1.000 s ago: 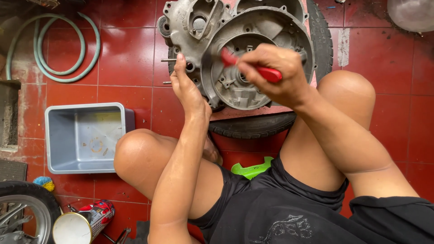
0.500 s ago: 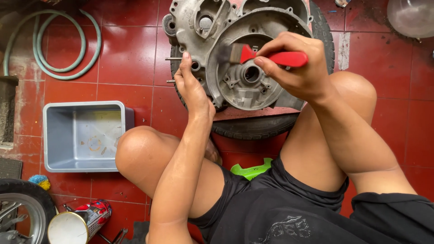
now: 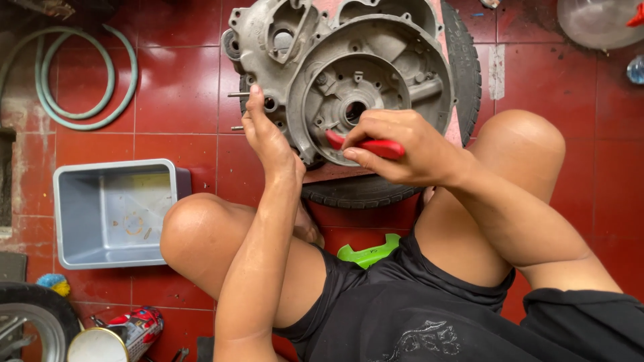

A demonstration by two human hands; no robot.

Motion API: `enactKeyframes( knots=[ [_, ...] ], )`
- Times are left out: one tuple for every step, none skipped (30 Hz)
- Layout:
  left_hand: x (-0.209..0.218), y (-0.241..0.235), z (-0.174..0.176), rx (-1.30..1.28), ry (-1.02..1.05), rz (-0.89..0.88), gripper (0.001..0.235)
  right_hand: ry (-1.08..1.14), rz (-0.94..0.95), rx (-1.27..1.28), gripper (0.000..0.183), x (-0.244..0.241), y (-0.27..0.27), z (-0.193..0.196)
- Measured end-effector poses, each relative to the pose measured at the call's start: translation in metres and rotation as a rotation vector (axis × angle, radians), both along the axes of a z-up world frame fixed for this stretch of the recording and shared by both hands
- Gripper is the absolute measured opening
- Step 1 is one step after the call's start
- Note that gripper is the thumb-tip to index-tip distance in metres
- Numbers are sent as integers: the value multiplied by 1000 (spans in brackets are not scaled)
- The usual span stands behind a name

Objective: The person sits on the floor and uses a red-handled brush to clean the interior surfaces of a disassembled engine casing. They scrub various sections, including the bearing housing and internal cavities, while holding the metal part steady with their other hand.

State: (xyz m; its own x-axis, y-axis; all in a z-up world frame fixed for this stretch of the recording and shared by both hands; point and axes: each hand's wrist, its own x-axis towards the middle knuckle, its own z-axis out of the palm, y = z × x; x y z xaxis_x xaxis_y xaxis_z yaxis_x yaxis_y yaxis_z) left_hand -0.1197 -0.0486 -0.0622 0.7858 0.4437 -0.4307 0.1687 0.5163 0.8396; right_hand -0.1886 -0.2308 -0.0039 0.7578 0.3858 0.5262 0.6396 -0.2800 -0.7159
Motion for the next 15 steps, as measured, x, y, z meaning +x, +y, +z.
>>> enactKeyframes(
  knots=[
    [0, 1, -3, 3, 0, -10, 52, 0, -10, 3, 7, -1, -3, -3],
    [0, 4, -7, 8, 0, -2, 53, -5, -58, 9, 9, -2, -4, -6],
    [-1, 6, -10, 8, 0, 18, 55, -11, -93, 10, 11, -1, -7, -8],
    [-1, 5, -10, 6, 0, 19, 55, -10, -91, 9, 11, -2, -3, -7],
    [0, 6, -11, 10, 2, 19, 55, -47, -66, -15, 11, -1, 2, -6],
    [1, 6, -11, 14, 4, 18, 55, -84, -42, -39, 11, -1, 7, -4],
    [1, 6, -11, 18, 3, 14, 55, -85, -46, -35, 11, -1, 4, -10],
    [1, 7, -12, 17, 9, 9, 55, -71, -35, -29, 14, -2, 2, -16],
    [0, 7, -13, 14, 15, 8, 55, -56, -19, -25, 17, -2, -1, -22],
    [0, 6, -11, 14, 16, 8, 55, -55, -18, -24, 17, -2, 2, -19],
    [0, 4, -9, 14, 9, 11, 55, -93, -43, -37, 15, -2, 3, -15],
    [0, 2, -6, 14, 1, 13, 55, -131, -67, -49, 13, -1, 4, -10],
    [-1, 2, -6, 12, -2, 14, 55, -135, -65, -50, 13, 0, 4, -10],
    [-1, 1, -5, 9, 0, 17, 55, -123, -32, -56, 13, 1, 4, -11],
    [-2, 2, -5, 11, 8, 14, 55, -106, -3, -56, 15, 0, 5, -12]
  ],
)
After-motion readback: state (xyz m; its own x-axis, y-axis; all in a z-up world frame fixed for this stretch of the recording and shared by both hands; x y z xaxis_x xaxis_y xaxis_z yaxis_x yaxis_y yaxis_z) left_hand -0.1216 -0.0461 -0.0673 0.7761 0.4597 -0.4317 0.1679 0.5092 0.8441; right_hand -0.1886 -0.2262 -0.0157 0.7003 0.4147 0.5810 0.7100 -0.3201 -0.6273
